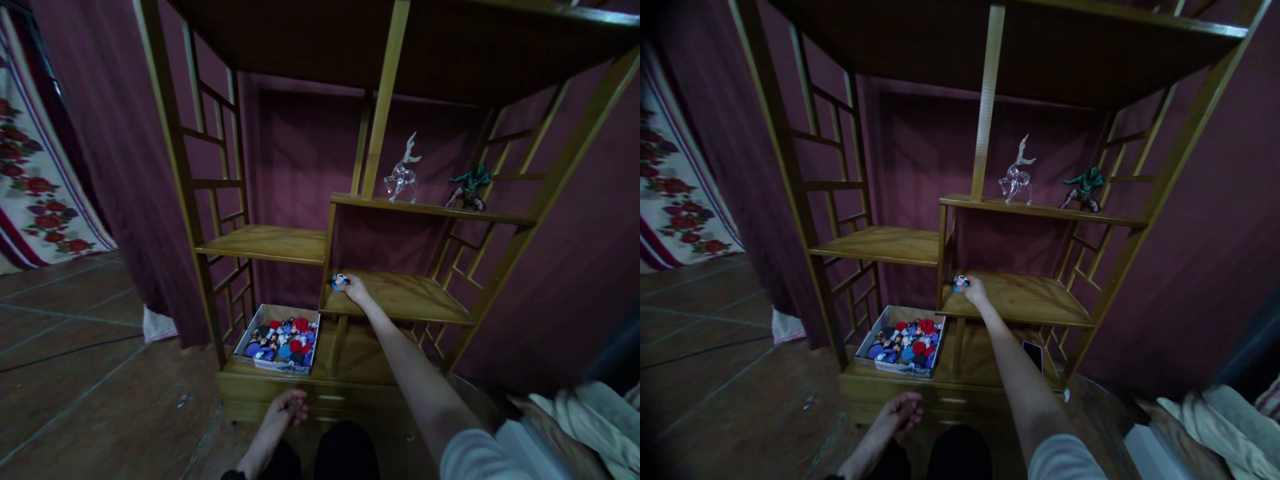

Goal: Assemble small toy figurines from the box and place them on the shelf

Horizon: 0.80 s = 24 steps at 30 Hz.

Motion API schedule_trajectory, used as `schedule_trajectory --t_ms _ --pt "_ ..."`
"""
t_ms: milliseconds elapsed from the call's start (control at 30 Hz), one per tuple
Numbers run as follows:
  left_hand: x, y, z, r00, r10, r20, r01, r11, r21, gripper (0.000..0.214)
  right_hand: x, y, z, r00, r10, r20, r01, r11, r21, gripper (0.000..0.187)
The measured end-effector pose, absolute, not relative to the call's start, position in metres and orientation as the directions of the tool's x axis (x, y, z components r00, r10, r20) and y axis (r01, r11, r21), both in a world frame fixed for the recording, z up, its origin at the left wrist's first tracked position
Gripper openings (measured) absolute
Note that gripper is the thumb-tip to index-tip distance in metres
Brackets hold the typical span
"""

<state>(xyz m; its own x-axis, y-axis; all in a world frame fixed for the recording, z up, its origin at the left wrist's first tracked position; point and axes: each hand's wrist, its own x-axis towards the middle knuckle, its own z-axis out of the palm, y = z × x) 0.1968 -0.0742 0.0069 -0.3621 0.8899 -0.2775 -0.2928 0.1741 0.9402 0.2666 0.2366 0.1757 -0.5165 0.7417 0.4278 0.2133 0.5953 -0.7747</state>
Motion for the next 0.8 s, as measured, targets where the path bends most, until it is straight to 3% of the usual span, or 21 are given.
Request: schedule_trajectory --t_ms 233,400,500,667,800 --pt "0.196 -0.077 0.01 -0.385 0.881 -0.275 -0.277 0.174 0.945 0.055 0.27 0.238 0.177 -0.567 0.723 0.395 0.199 0.585 -0.786 0.02" --pt "0.197 -0.079 0.011 -0.401 0.882 -0.249 -0.277 0.143 0.95 0.054 0.276 0.227 0.185 -0.558 0.728 0.399 0.144 0.558 -0.817 0.04" --pt "0.196 -0.083 0.01 -0.404 0.885 -0.233 -0.279 0.123 0.952 0.052 0.29 0.208 0.189 -0.424 0.767 0.482 0.082 0.562 -0.823 0.045" --pt "0.184 -0.09 0.01 -0.423 0.885 -0.191 -0.256 0.086 0.963 0.047 0.327 0.134 0.172 -0.207 0.74 0.639 -0.009 0.652 -0.758 0.032" --pt "0.166 -0.101 0.015 -0.468 0.86 -0.204 -0.236 0.101 0.966 0.044 0.333 0.062 0.118 -0.457 0.703 0.545 0.015 0.618 -0.786 0.022"
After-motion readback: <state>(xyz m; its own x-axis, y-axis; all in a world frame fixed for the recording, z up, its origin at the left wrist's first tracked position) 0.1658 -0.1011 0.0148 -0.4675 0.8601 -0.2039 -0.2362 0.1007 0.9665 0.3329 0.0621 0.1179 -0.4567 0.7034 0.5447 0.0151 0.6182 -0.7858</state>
